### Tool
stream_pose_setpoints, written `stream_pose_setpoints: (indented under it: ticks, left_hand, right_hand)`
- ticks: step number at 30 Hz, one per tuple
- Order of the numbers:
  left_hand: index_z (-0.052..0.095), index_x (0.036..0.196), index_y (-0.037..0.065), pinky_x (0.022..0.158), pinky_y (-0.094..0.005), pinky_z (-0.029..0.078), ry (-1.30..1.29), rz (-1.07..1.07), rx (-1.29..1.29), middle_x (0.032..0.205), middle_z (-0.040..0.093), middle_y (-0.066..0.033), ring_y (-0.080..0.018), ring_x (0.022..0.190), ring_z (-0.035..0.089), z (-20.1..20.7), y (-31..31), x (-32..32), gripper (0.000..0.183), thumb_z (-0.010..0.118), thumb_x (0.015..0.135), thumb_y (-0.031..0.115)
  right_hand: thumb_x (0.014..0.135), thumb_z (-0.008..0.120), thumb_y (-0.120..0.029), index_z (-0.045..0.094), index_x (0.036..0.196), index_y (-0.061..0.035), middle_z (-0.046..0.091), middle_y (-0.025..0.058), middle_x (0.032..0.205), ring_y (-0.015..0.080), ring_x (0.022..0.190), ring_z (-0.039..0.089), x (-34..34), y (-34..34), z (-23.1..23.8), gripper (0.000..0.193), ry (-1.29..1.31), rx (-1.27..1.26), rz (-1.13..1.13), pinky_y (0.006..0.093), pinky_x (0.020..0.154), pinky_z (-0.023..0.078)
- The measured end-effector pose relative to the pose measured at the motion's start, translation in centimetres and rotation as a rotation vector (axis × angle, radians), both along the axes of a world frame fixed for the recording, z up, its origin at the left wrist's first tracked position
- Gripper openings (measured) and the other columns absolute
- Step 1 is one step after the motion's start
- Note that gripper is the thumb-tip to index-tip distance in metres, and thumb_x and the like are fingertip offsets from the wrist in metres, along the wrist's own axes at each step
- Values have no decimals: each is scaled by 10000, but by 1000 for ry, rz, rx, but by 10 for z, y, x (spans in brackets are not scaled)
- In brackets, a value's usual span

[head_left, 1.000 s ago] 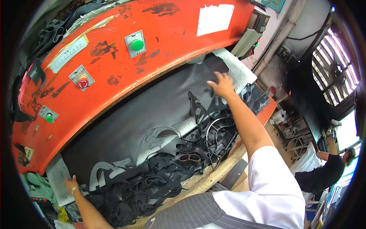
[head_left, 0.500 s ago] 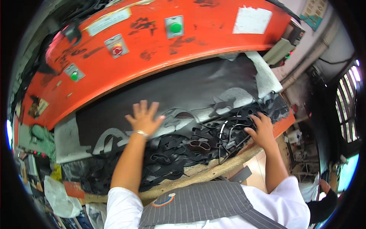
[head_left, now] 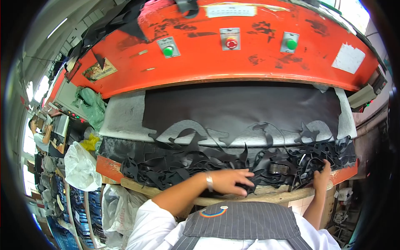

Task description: The worker uses a hydraulic clicker press and metal cutting dies to cut shoe components from a sheet of leather.

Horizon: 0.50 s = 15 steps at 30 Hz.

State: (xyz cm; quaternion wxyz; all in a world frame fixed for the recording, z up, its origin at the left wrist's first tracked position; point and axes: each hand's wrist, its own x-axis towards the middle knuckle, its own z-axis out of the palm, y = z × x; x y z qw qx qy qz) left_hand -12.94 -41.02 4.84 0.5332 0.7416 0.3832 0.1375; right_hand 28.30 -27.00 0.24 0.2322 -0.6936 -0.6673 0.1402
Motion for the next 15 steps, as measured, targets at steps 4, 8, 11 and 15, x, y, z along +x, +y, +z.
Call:
stream_pose_setpoints:
  ticks: [4, 8, 11, 15]
  left_hand:
    - [627, 1180, 65, 833, -275, 504, -136, 980, 15, 1042, 667, -39, -115, 916, 622, -4, 0, -134, 317, 662, 882, 168]
    - [676, 1041, 21, 808, -417, 511, 591, 1720, 565, 1022, 661, -203, -331, 899, 653, -71, -49, -330, 372, 681, 821, 322]
    - [682, 972, -20, 800, -441, 501, 736, 1742, 402, 921, 671, -227, -381, 862, 649, -84, -58, -391, 413, 679, 807, 358]
    - [677, 800, -55, 746, -466, 485, 765, 1445, 141, 779, 656, -242, -413, 804, 634, -69, -43, -387, 427, 679, 799, 372]
  right_hand:
    - [790, 620, -55, 481, 1259, -38, 551, 236, 1108, 398, 1052, 530, -6, -20, 7, 490, -123, 114, -150, 453, 913, 418]
    - [848, 646, -400, 499, 1255, 11, 567, 291, 1191, 425, 1102, 549, -91, -30, 23, 596, -180, -179, -90, 451, 939, 426]
    - [803, 690, -421, 517, 1237, 39, 601, 279, 1152, 400, 1065, 581, -130, -28, 12, 656, -263, -222, -233, 428, 925, 441]
    - [723, 759, -313, 584, 1131, 96, 664, 201, 1028, 310, 924, 636, -111, -19, -5, 604, 89, -260, -387, 383, 851, 483]
